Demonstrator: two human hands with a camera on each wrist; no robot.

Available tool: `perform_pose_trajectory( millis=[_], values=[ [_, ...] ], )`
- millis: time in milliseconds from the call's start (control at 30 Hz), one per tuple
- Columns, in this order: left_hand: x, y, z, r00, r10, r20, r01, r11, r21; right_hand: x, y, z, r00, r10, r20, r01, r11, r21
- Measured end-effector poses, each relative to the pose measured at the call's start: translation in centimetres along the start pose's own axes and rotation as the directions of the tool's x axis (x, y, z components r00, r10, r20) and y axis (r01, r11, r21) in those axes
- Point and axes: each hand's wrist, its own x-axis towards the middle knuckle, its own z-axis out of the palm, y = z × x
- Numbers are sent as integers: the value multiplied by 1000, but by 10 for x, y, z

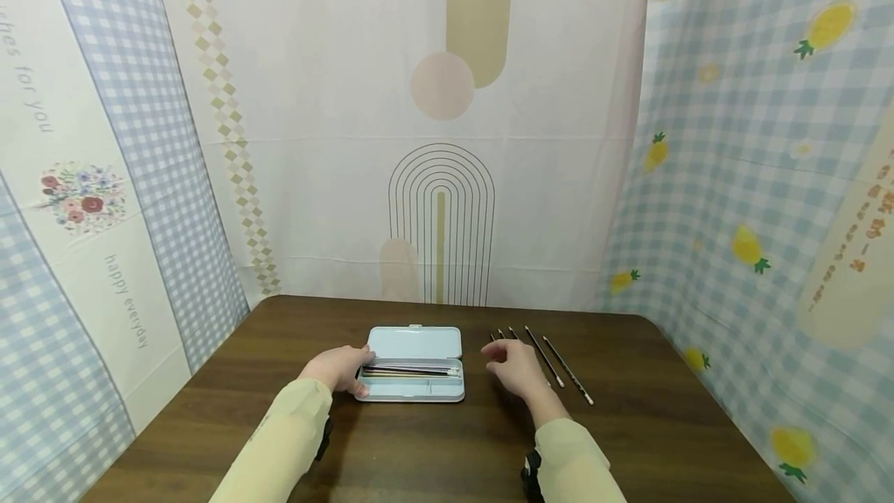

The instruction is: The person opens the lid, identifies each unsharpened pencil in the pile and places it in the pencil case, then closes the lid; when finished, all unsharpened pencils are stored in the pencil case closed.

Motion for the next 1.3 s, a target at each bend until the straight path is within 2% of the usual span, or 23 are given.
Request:
perform_pose_trajectory(
  millis=[167, 400, 867, 1300],
  values=[
    [3, -1, 2, 1000, 6, 0, -6, 1000, -1, -5, 12, -7, 999, 37, 19, -36, 999, -28],
    [2, 1, 0, 1000, 6, 7, -6, 1000, 8, -10, 20, -12, 998, 43, 38, -42, 999, -30],
    [-4, 4, -7, 1000, 9, -2, -9, 1000, 4, -14, 18, -19, 998, 39, 55, -37, 998, -42],
    [-2, -1, -1, 1000, -9, 17, 9, 1000, -5, -14, 21, -15, 995, 26, 95, -21, 999, -49]
  ],
)
